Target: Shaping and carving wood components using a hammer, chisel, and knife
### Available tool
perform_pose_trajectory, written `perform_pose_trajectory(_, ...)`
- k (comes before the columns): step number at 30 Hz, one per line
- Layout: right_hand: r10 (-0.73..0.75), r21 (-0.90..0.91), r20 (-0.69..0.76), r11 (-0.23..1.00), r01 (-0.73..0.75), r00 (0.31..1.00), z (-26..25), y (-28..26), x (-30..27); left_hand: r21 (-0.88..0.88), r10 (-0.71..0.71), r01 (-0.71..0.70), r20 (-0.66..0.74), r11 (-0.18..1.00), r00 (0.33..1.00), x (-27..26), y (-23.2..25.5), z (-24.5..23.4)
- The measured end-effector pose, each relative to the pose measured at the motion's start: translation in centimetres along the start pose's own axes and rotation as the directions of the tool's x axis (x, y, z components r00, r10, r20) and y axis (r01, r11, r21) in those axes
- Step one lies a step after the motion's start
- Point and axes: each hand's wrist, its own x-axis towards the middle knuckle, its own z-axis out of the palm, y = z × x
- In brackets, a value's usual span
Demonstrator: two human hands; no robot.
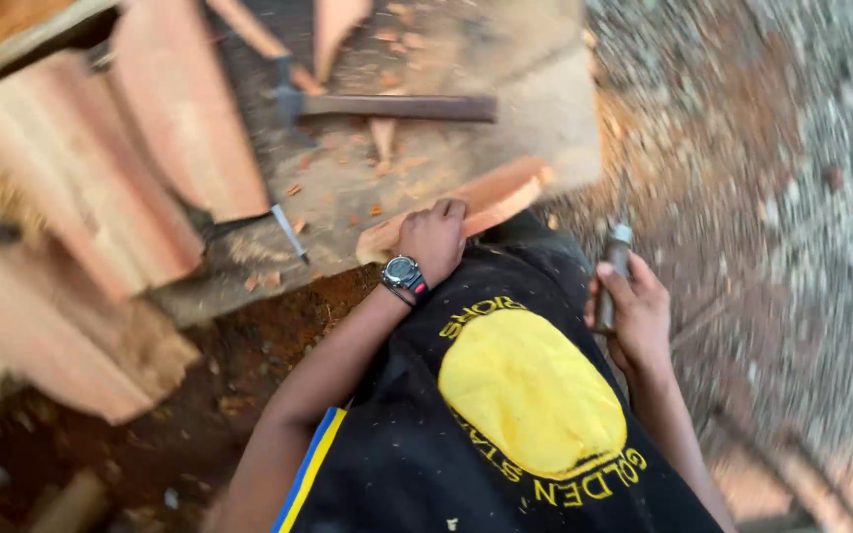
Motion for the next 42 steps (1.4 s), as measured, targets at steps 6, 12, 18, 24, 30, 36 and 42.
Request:
perform_pose_trajectory(6, -0.110, -0.156, 0.231, 0.977, 0.149, 0.967, -1.7, -6.3, 8.4, -0.309, -0.208, 0.231, 0.106, 0.923, 0.972, -2.2, -3.7, -1.9)
perform_pose_trajectory(12, -0.160, -0.273, 0.428, 0.916, 0.295, 0.890, -2.2, -12.5, 15.0, -0.530, -0.510, 0.471, 0.081, 0.705, 0.856, -8.0, -1.0, -5.0)
perform_pose_trajectory(18, -0.074, -0.413, 0.586, 0.830, 0.376, 0.807, 0.1, -16.6, 16.9, -0.872, -0.845, 0.392, -0.045, 0.293, 0.532, -13.5, -2.2, -3.8)
perform_pose_trajectory(24, -0.001, -0.482, 0.626, 0.786, 0.388, 0.780, 2.2, -17.1, 15.8, -0.954, -0.919, 0.216, -0.113, 0.207, 0.377, -18.5, -6.1, 0.8)
perform_pose_trajectory(30, -0.004, -0.471, 0.626, 0.795, 0.382, 0.780, 3.4, -15.2, 14.2, -0.989, -0.988, -0.113, 0.079, -0.095, 0.135, -20.3, -4.9, -6.1)
perform_pose_trajectory(36, -0.060, -0.423, 0.597, 0.824, 0.377, 0.800, 6.7, -11.1, 11.5, -0.981, -0.993, -0.163, 0.097, -0.106, 0.066, -25.8, -13.7, -3.8)
perform_pose_trajectory(42, -0.071, -0.403, 0.609, 0.830, 0.386, 0.790, 11.2, -5.7, 9.1, -0.991, -0.992, -0.043, -0.129, 0.129, 0.000, -35.8, -21.9, -7.2)
